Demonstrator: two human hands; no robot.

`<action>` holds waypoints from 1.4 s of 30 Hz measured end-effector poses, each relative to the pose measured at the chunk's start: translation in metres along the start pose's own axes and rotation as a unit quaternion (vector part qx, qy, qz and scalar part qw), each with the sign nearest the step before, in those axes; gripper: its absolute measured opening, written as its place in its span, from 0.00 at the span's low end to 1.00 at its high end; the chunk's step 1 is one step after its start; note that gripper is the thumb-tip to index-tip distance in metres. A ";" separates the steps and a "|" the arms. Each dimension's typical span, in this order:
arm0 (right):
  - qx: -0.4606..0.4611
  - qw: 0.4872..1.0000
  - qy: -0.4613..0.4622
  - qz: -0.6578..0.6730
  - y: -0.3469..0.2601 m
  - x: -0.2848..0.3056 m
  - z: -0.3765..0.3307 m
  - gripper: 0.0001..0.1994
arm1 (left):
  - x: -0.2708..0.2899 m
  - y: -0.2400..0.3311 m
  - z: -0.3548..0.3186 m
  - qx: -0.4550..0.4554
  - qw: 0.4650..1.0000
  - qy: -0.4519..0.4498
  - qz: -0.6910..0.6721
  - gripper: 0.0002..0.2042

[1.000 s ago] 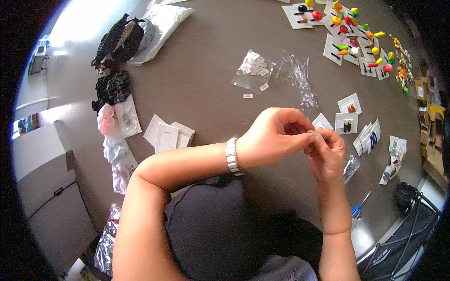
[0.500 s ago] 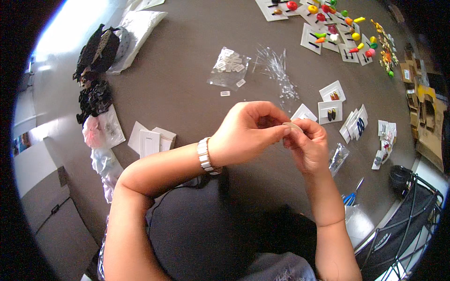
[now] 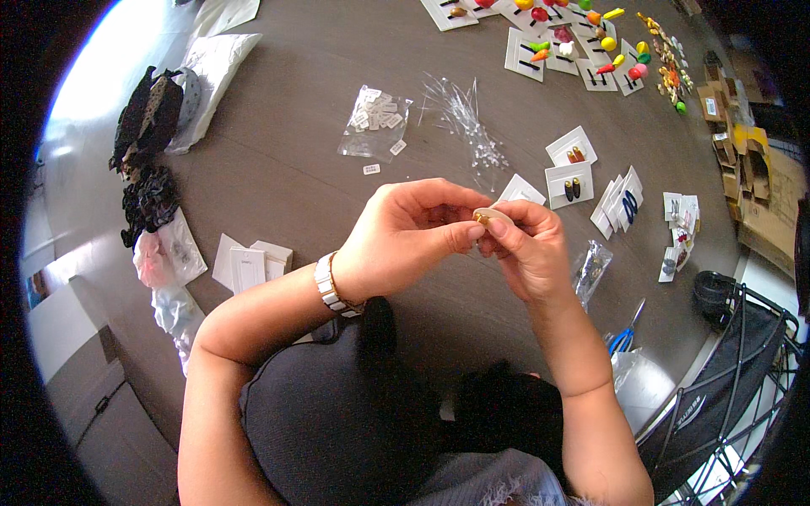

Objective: The person applies glue to a small gold hair clip and attaches a white oval piece. They then place the clip into a plastic bag and proceed to attach various hair clips to white backing cards, arranging them on the floor.

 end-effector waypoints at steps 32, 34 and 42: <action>-0.034 0.999 -0.011 -0.031 0.002 0.005 0.002 0.08 | 0.003 -0.006 0.006 0.013 0.998 0.011 0.067 0.10; -0.030 0.999 -0.018 -0.024 0.002 0.004 0.002 0.09 | 0.004 -0.005 0.006 0.013 0.997 0.019 0.075 0.10; -0.031 0.999 -0.020 -0.012 0.003 0.005 0.002 0.09 | 0.003 -0.004 0.007 0.014 0.997 0.021 0.072 0.08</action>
Point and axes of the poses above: each hand's wrist, its own z-axis towards the middle knuckle, its own x-axis out of the back of the hand, y = z × x, the point moved 10 cm from there along z, towards the middle knuckle, and after that the axes turned 11 degrees about -y, right-handed, at the moved point
